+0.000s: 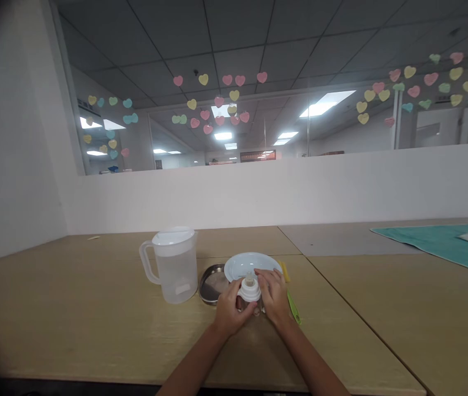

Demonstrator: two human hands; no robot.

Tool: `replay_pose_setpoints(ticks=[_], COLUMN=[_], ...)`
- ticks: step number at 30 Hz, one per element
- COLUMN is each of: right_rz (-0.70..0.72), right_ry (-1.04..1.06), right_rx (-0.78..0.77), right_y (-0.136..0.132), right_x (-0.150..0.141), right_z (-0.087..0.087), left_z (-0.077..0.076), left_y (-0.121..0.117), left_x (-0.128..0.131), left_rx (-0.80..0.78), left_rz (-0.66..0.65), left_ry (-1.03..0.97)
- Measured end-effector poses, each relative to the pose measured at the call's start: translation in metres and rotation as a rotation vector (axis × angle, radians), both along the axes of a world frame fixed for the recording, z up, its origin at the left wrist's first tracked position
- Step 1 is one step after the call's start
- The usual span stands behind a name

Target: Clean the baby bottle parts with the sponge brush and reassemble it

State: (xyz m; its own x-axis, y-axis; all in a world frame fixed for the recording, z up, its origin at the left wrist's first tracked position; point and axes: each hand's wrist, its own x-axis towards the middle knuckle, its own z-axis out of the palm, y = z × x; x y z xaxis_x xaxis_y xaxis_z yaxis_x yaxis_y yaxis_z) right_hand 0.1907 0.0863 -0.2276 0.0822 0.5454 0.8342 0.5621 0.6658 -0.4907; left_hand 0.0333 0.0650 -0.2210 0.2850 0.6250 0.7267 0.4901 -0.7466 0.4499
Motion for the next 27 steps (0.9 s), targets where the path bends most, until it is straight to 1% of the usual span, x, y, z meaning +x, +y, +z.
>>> replay_pose_setpoints(ticks=[2, 3, 7, 11, 15, 18, 21, 27], right_rz=[0.079, 0.108, 0.107, 0.150, 0.156, 0.169, 0.194, 0.336], right_ry=[-0.064, -0.091, -0.088, -0.051, -0.005, 0.009, 0.050, 0.147], right_rx=[0.080, 0.093, 0.116, 0.098, 0.086, 0.093, 0.076, -0.013], right_y=[-0.008, -0.013, -0.021, -0.019, -0.016, -0.017, -0.018, -0.014], right_x=[-0.004, -0.006, -0.014, -0.013, -0.010, -0.009, -0.009, -0.007], right_z=[0.005, 0.008, 0.015, 0.012, 0.007, 0.006, 0.007, 0.005], left_z=[0.000, 0.000, 0.001, 0.002, 0.004, 0.004, 0.003, 0.000], left_y=[-0.001, -0.001, -0.001, -0.002, -0.004, -0.004, -0.003, 0.001], left_x=[0.001, 0.001, 0.002, 0.002, 0.002, 0.002, 0.002, 0.000], left_rx=[-0.003, -0.007, -0.029, -0.023, -0.018, 0.000, -0.022, -0.050], left_rz=[0.009, 0.014, 0.017, 0.004, -0.013, -0.024, -0.037, -0.061], left_ry=[-0.005, -0.002, 0.008, -0.021, -0.044, -0.063, -0.050, -0.028])
